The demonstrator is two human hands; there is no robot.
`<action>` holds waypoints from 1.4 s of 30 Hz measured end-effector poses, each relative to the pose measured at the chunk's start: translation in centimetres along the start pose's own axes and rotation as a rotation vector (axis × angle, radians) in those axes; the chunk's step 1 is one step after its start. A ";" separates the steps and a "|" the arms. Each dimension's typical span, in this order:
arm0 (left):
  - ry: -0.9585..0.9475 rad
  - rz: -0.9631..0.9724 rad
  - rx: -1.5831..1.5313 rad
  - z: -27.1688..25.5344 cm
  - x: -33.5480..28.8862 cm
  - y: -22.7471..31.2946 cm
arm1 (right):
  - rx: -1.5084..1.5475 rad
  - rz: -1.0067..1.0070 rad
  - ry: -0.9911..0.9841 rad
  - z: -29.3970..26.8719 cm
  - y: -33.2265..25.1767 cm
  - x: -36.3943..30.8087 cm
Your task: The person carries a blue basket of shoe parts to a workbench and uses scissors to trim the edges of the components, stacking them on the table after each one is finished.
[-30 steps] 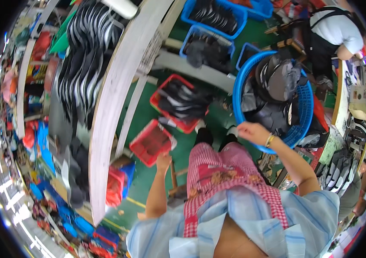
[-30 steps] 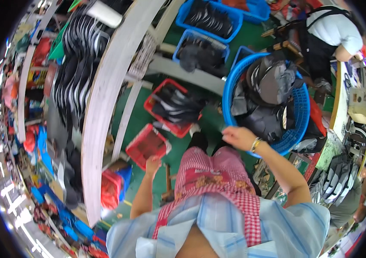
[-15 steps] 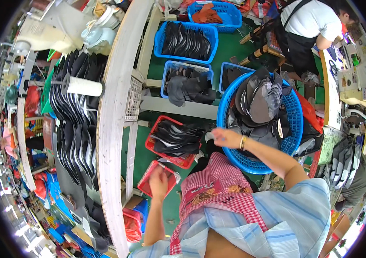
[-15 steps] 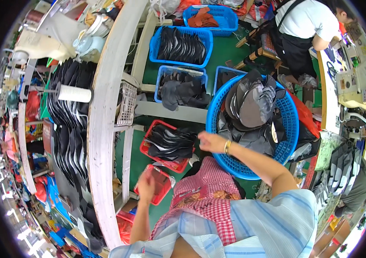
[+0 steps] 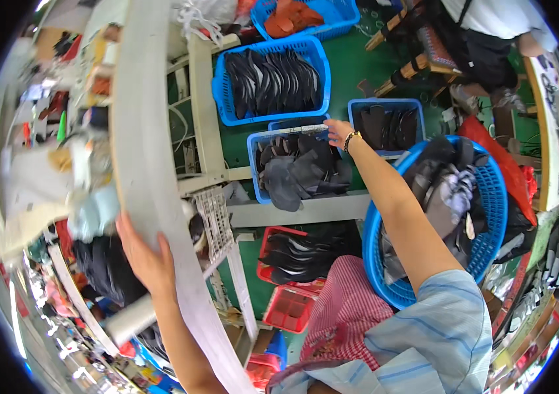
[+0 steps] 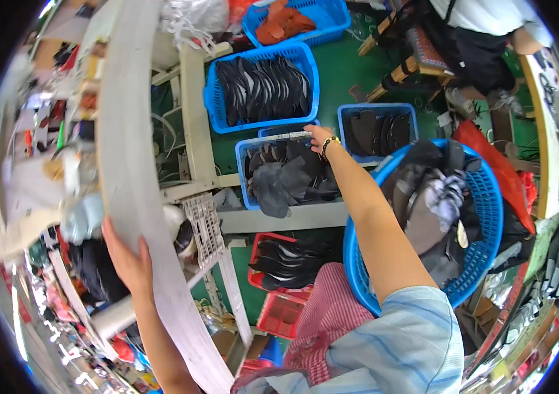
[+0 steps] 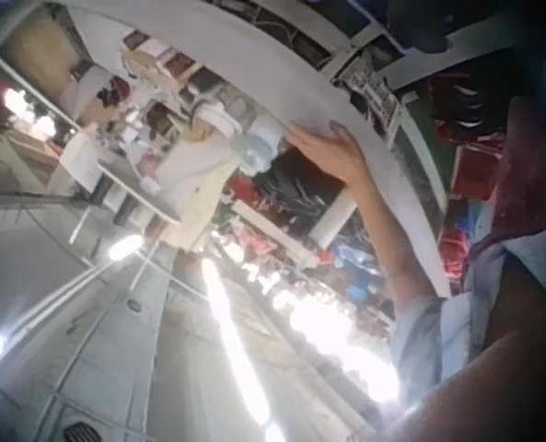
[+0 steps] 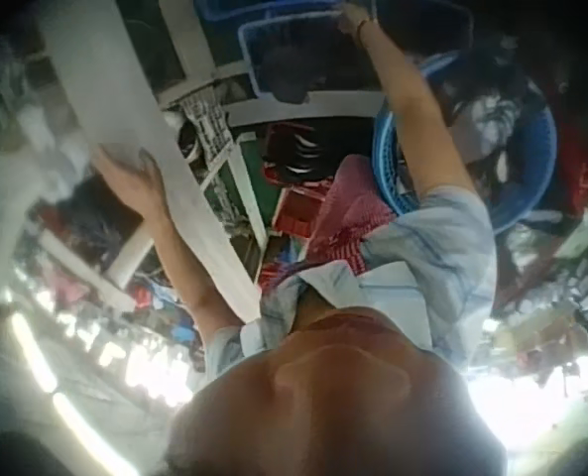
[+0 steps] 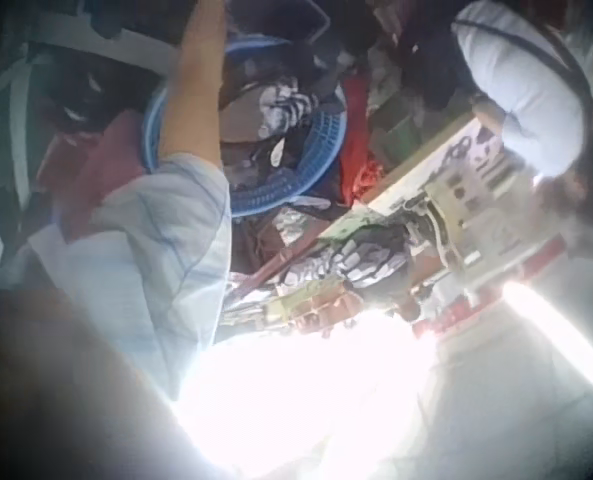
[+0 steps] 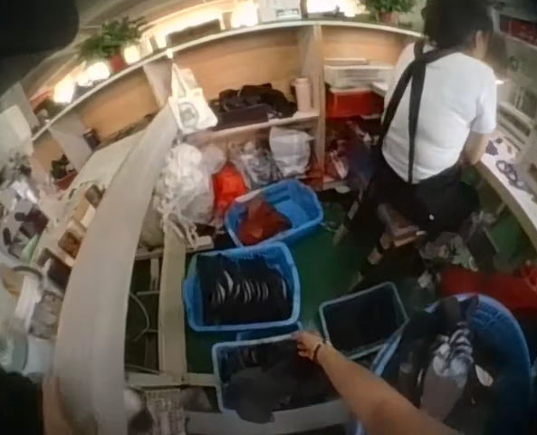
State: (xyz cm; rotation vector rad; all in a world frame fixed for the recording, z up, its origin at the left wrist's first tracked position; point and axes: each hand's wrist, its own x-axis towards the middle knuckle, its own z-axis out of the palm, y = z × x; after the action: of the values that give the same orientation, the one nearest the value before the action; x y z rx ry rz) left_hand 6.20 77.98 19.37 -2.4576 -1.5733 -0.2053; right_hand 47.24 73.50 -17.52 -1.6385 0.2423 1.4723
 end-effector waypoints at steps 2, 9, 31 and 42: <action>-0.017 -0.054 0.049 0.7 -0.3 0.3 | 0.006 0.001 0.053 0.5 1.2 6.2; -0.049 0.246 0.192 1.9 0.4 -1.0 | -0.078 0.030 0.181 2.1 3.4 23.7; -0.055 0.030 0.104 1.0 0.4 -0.5 | -0.347 -0.132 0.415 11.0 -8.8 12.2; 0.001 0.018 -0.036 -1.7 -1.7 -0.9 | -0.235 0.035 0.294 0.3 -16.6 -16.2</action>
State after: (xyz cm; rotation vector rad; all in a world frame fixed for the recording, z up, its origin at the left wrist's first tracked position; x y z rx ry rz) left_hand 4.70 76.39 20.76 -2.4974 -1.5602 -0.2345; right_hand 53.58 76.89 4.57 -2.0522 0.2698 1.3197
